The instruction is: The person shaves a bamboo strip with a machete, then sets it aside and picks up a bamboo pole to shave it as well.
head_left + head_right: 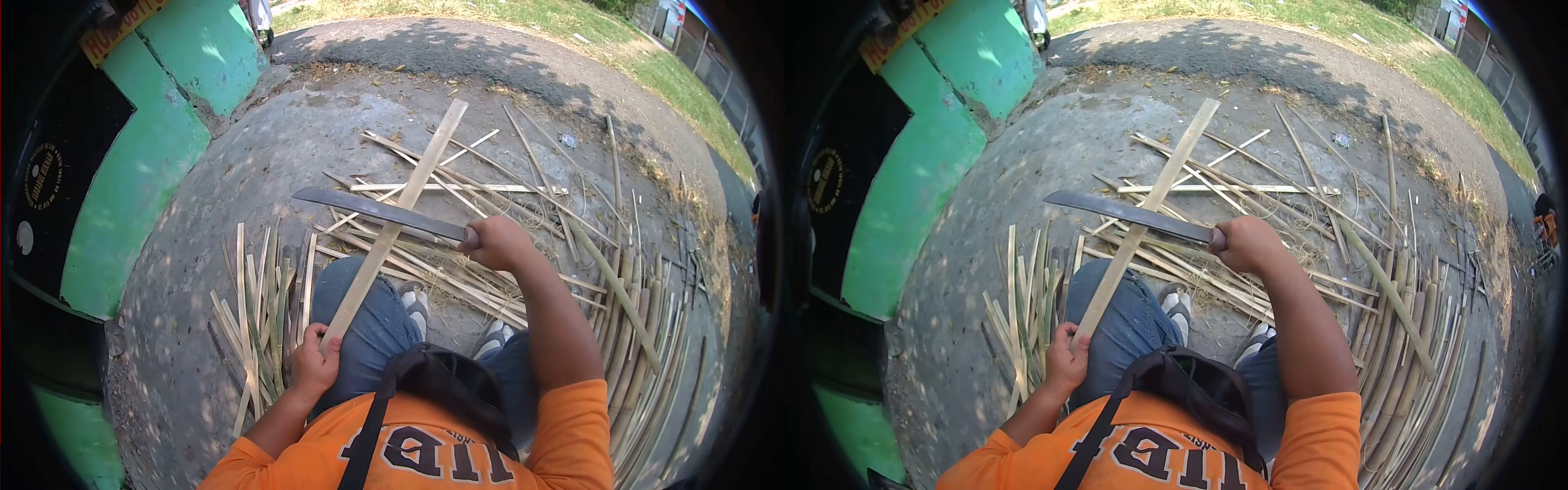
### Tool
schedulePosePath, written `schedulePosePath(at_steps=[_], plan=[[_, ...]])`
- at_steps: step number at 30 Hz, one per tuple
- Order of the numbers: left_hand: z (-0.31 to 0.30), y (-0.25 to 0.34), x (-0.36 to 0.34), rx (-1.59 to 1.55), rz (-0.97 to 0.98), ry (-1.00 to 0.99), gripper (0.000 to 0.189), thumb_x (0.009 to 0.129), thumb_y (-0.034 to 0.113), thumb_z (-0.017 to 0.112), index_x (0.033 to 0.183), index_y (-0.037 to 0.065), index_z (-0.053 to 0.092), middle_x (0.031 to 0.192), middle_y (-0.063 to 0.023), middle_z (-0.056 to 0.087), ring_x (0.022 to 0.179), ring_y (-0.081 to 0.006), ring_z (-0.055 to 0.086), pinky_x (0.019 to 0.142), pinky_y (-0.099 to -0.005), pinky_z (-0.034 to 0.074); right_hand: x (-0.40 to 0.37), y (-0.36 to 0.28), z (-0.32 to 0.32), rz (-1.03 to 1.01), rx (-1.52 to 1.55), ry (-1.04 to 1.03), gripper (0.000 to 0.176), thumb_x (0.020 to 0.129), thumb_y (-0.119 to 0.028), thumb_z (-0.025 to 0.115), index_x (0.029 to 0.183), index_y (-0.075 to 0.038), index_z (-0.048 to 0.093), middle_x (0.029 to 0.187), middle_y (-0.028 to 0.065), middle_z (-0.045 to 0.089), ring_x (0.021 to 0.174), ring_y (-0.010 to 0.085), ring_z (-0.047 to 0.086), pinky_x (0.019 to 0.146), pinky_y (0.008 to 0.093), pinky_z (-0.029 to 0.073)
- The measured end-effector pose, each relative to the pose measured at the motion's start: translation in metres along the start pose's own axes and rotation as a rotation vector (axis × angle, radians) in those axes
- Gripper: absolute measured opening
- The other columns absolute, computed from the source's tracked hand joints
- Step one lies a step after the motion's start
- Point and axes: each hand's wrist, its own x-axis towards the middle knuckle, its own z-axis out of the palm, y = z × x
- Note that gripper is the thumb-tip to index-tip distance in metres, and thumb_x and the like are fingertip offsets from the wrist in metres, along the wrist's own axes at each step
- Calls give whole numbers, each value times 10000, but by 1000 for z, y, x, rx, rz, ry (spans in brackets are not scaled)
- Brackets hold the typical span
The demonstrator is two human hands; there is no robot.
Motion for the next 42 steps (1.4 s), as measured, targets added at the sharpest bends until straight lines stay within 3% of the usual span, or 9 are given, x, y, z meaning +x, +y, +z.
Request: schedulePosePath(at_steps=[4, 9, 12, 22, 28, 32, 36, 42], plan=[[0, 1, -2, -1, -39, -14, 429, 1028, 411, 641, 1183, 21, 553, 869, -198, 733, 781, -391, 729, 672, -410, 539, -3, -15, -2, -84, 6, -33, 307, 873, -400, 738, 962, -107, 752, 888, 181, 737, 884, 398, 710, 797, 498, 562], [1, 0, -2, -31, -27, -12, 443, 1028, 427, 638, 1178, 19, 548, 866, -196, 727, 780, -391, 723, 675, -412, 535, -3, -33, 11, -240, -61, -111, 159, 771, -246, 691, 892, -148, 725, 853, 151, 726, 850, 388, 704, 771, 500, 565], [-1, 3, -1, -8, -30, -23, 451, 1025, 436, 637, 1180, 21, 550, 863, -197, 728, 774, -403, 721, 673, -425, 536, -4, -33, 9, -258, -101, -106, 154, 774, -252, 695, 885, -149, 725, 850, 148, 723, 852, 385, 703, 769, 497, 564], [2, -3, -2, -4, -36, 4, 430, 1022, 429, 640, 1163, 29, 568, 795, -196, 696, 711, -414, 691, 637, -454, 510, -1, 0, 4, -33, 56, -25, 241, 850, -346, 723, 922, -116, 738, 874, 175, 730, 864, 403, 699, 779, 510, 552], [2, -3, -2, -12, -50, 2, 398, 1028, 401, 644, 1140, 27, 568, 791, -178, 689, 703, -360, 687, 638, -415, 508, 0, -23, 3, -84, 42, -76, 187, 826, -273, 682, 913, -114, 729, 876, 171, 736, 864, 408, 701, 787, 512, 555], [5, -11, -3, -35, -14, 18, 396, 1027, 400, 648, 1135, 28, 568, 799, -162, 699, 702, -332, 695, 648, -401, 517, 1, -31, 12, -240, -86, -113, 169, 788, -231, 666, 916, -139, 725, 871, 151, 728, 878, 384, 707, 784, 502, 560], [3, -7, -3, -19, -13, 11, 402, 1024, 405, 652, 1139, 29, 569, 805, -168, 707, 704, -343, 704, 645, -404, 523, -3, -29, 5, -218, -119, -70, 163, 773, -228, 681, 906, -148, 731, 871, 133, 730, 882, 374, 707, 778, 491, 560], [2, -8, -4, -24, -26, -10, 433, 1018, 426, 653, 1168, 29, 564, 810, -180, 716, 708, -375, 710, 633, -419, 527, -5, -5, -7, 1, 66, 18, 241, 843, -344, 754, 951, -129, 748, 902, 171, 739, 895, 400, 700, 791, 498, 556]])
